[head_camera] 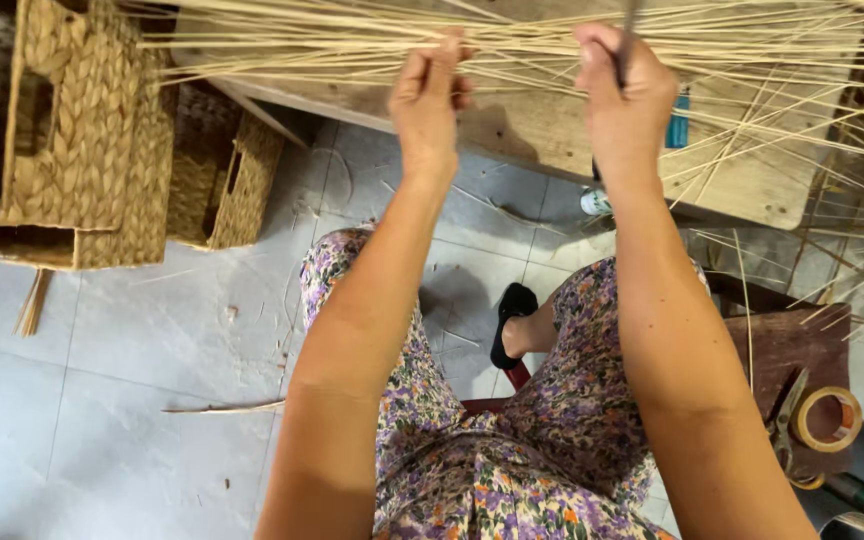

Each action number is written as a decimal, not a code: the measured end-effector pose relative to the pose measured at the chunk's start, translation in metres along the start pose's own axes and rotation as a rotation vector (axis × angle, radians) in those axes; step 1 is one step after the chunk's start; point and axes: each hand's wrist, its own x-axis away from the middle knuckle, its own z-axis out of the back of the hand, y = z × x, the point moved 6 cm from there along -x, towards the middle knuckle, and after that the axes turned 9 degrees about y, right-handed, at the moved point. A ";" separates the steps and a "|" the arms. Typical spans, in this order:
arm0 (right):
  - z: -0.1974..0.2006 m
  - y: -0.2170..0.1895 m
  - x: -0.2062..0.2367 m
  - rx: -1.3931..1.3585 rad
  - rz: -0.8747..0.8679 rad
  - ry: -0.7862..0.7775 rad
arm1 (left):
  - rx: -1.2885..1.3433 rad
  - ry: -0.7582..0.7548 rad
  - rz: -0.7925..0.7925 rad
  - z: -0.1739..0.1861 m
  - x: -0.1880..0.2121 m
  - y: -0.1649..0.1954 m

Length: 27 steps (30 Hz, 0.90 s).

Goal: The person sits and repeatedly pulls thin bamboo strips from a bundle on a table, then uses a knife to scrape and split the strips into finer strands. The person holds the strip with one hand and scrapes with the other, occasionally peeling off thin layers.

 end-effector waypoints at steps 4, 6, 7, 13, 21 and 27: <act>-0.024 -0.008 0.001 0.312 0.193 -0.073 | -0.016 -0.116 -0.088 -0.019 0.019 0.001; -0.031 -0.006 0.000 0.245 0.148 -0.110 | -0.033 -0.163 -0.122 -0.023 0.026 0.005; -0.033 -0.005 0.000 0.212 0.130 -0.127 | -0.057 -0.177 -0.142 -0.024 0.029 0.007; -0.019 -0.026 -0.003 0.337 0.326 0.100 | -0.136 -0.062 0.007 -0.006 0.012 -0.003; -0.002 -0.074 0.017 0.403 0.512 0.119 | -0.050 -0.033 0.293 0.025 -0.056 -0.009; 0.009 -0.068 0.014 0.455 0.508 0.124 | -0.245 -0.203 0.110 0.018 -0.008 0.047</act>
